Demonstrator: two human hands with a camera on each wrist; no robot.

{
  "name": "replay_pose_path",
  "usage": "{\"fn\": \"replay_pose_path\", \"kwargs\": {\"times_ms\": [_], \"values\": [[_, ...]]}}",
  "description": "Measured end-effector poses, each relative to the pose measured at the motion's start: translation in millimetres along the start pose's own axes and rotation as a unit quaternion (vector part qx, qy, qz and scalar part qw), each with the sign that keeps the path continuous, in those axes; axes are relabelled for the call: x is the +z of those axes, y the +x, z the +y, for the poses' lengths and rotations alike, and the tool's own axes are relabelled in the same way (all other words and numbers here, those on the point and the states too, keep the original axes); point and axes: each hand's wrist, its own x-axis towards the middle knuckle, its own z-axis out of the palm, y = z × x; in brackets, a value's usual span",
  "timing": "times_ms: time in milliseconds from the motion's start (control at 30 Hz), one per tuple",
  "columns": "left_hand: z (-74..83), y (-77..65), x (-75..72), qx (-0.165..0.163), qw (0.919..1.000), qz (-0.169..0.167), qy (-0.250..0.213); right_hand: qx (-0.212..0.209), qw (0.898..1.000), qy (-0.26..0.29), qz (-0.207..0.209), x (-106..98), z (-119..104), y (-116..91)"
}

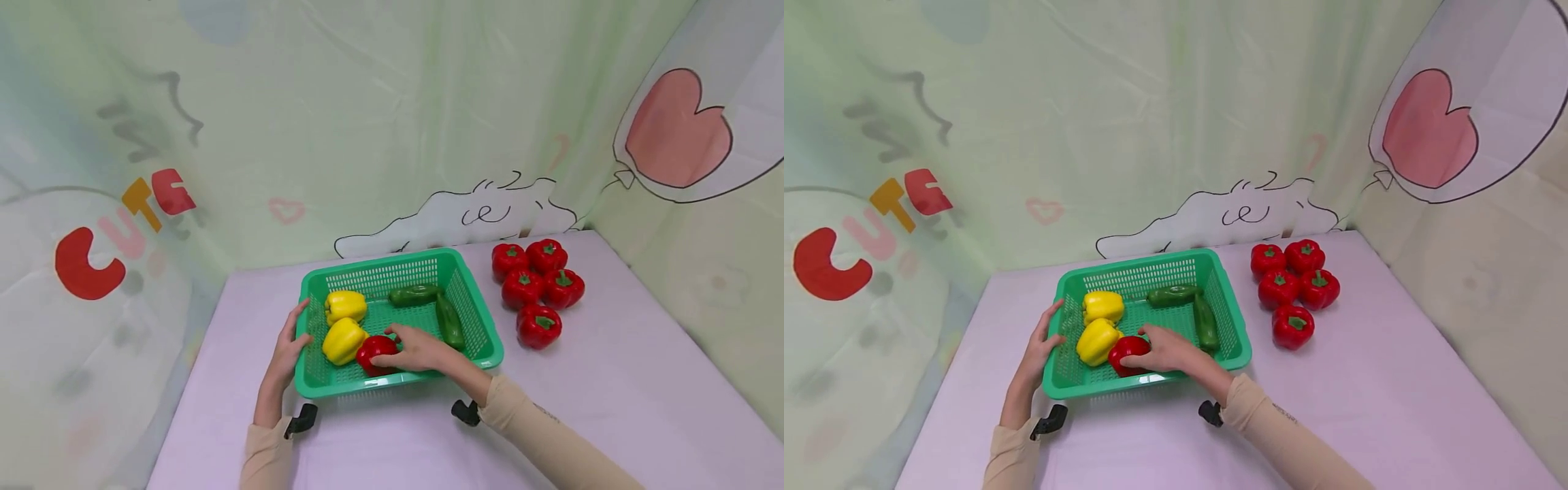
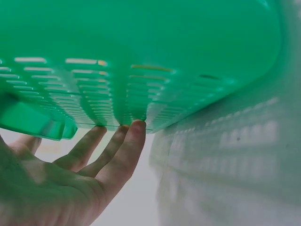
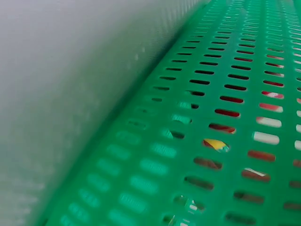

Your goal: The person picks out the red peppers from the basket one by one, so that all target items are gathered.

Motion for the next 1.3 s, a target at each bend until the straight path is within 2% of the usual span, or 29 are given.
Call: {"fn": "replay_pose_path", "kwargs": {"times_ms": [133, 367, 600, 767, 900, 1133, 1300], "values": [[-2.4, -1.7, 0.2, -0.005, 1.0000, -0.005, 0.004, 0.017, 1.000, -0.009, -0.008, 6, -5, 4], [0.7, 1.7, -1.6, 0.001, 1.0000, 0.005, 0.004, 0.039, 0.999, -0.023, 0.016, 6, -9, 15], [0.9, 0.2, -3.5, -0.011, 0.9999, 0.006, -0.009, 0.059, 0.998, -0.021, -0.007, 3, -5, 17], [1.4, 1.2, -1.7, -0.010, 0.9998, -0.001, -0.014, 0.059, 0.998, -0.003, 0.033, -2, -1, 14], [0.4, 2.0, -1.7, 0.000, 0.9999, 0.006, -0.011, 0.055, 0.996, -0.008, 0.072, -9, 0, 14], [-7.0, -1.3, 0.9, 0.010, 0.9999, -0.012, 0.004, 0.073, 0.992, -0.007, 0.104, -6, 15, 7], [-5.7, 2.9, 0.2, 0.025, 0.9997, 0.001, 0.007, 0.022, 0.991, 0.000, 0.135, -13, 18, 13]]}}
